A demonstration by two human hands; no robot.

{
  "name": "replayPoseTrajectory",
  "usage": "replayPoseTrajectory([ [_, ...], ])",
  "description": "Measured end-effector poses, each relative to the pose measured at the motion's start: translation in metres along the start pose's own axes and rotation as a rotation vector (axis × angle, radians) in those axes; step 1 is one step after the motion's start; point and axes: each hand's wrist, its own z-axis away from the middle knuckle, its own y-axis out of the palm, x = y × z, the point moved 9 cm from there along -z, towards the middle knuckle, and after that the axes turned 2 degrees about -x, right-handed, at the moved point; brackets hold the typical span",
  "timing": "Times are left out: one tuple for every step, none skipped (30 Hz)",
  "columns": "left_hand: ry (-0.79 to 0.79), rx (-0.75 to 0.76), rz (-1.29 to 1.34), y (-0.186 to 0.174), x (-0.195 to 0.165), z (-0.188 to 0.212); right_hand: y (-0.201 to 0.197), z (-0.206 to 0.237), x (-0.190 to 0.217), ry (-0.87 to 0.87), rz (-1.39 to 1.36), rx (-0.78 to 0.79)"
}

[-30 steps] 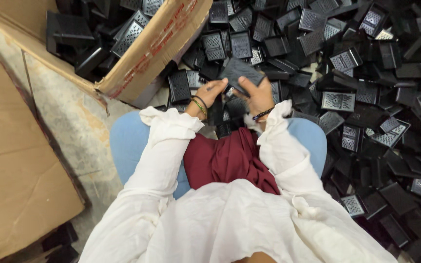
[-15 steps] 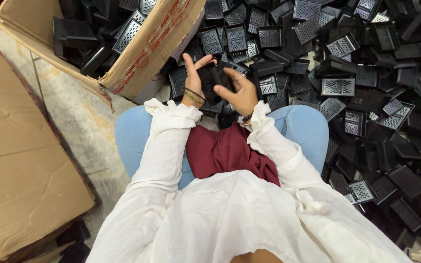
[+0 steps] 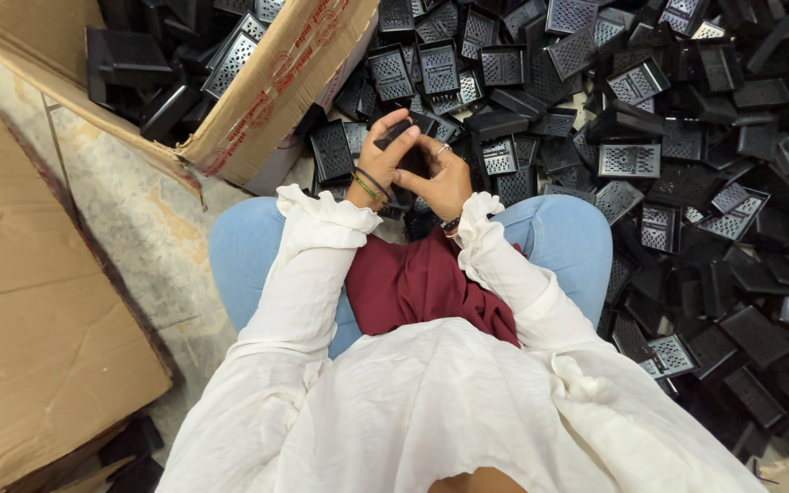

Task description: The person sits on the floor and repeatedly picks up small black plastic parts from a large pile. They turn each part over in their hands to inspect it, then place it into a cardboard box to their left. The process is repetitive and continues throughout the clip.

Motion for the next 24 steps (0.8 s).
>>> replayPoseTrajectory([
  [-0.030,-0.024,0.036,-0.003,0.005,0.000,0.000,0.000,-0.003,0.012,0.005,0.001],
  [-0.059,-0.048,0.071,-0.005,0.010,0.001,-0.001,0.000,-0.005,0.023,0.011,0.001],
  [-0.054,-0.036,0.073,-0.005,0.010,0.001,-0.001,0.001,-0.007,0.017,0.012,0.004],
  [-0.048,-0.024,0.073,-0.005,0.009,0.000,-0.001,0.000,-0.008,0.011,0.012,0.006],
  [-0.043,-0.012,0.073,-0.005,0.007,0.000,-0.001,0.000,-0.009,0.005,0.011,0.007],
  [-0.027,-0.012,0.091,-0.008,0.002,-0.002,-0.002,0.000,-0.014,0.029,-0.013,0.011],
  [-0.011,-0.011,0.108,-0.012,-0.004,-0.003,-0.002,0.001,-0.018,0.052,-0.038,0.015],
  [0.006,-0.011,0.125,-0.016,-0.010,-0.005,-0.003,0.001,-0.022,0.074,-0.063,0.019],
  [0.012,0.007,0.178,-0.019,-0.015,-0.006,-0.006,0.002,-0.028,0.116,-0.139,0.004],
  [0.016,0.024,0.231,-0.022,-0.021,-0.008,-0.008,0.003,-0.034,0.158,-0.216,-0.012],
  [0.021,0.042,0.284,-0.023,-0.025,-0.008,-0.011,0.004,-0.040,0.199,-0.292,-0.029],
  [0.002,0.055,0.274,-0.024,-0.024,-0.009,-0.013,0.007,-0.048,0.272,-0.351,-0.033],
  [-0.016,0.067,0.266,-0.025,-0.022,-0.008,-0.014,0.009,-0.056,0.346,-0.409,-0.038],
  [-0.033,0.080,0.257,-0.022,-0.020,-0.007,-0.015,0.012,-0.064,0.419,-0.467,-0.040],
  [-0.032,0.089,0.254,-0.019,-0.020,-0.006,-0.019,0.011,-0.064,0.404,-0.482,-0.042],
  [-0.032,0.096,0.251,-0.016,-0.024,-0.004,-0.024,0.008,-0.065,0.392,-0.498,-0.045],
  [-0.033,0.101,0.250,-0.012,-0.030,-0.001,-0.029,0.005,-0.064,0.381,-0.512,-0.046],
  [0.025,0.092,0.223,-0.010,-0.046,-0.001,-0.037,-0.001,-0.063,0.358,-0.468,-0.061],
  [0.087,0.088,0.196,-0.006,-0.067,-0.003,-0.045,-0.008,-0.060,0.328,-0.422,-0.074],
  [0.249,0.033,-0.002,-0.013,-0.105,-0.004,-0.053,-0.016,-0.057,0.301,-0.379,-0.090],
  [0.279,0.010,0.077,-0.017,-0.133,-0.006,-0.068,-0.026,-0.050,0.229,-0.111,-0.148],
  [0.312,-0.011,0.155,-0.024,-0.164,-0.010,-0.079,-0.035,-0.041,0.156,0.155,-0.204],
  [0.273,-0.111,0.388,-0.036,-0.182,-0.018,-0.085,-0.043,-0.046,0.246,0.309,-0.216],
  [0.235,-0.213,0.620,-0.050,-0.197,-0.029,-0.089,-0.049,-0.050,0.336,0.465,-0.226],
])
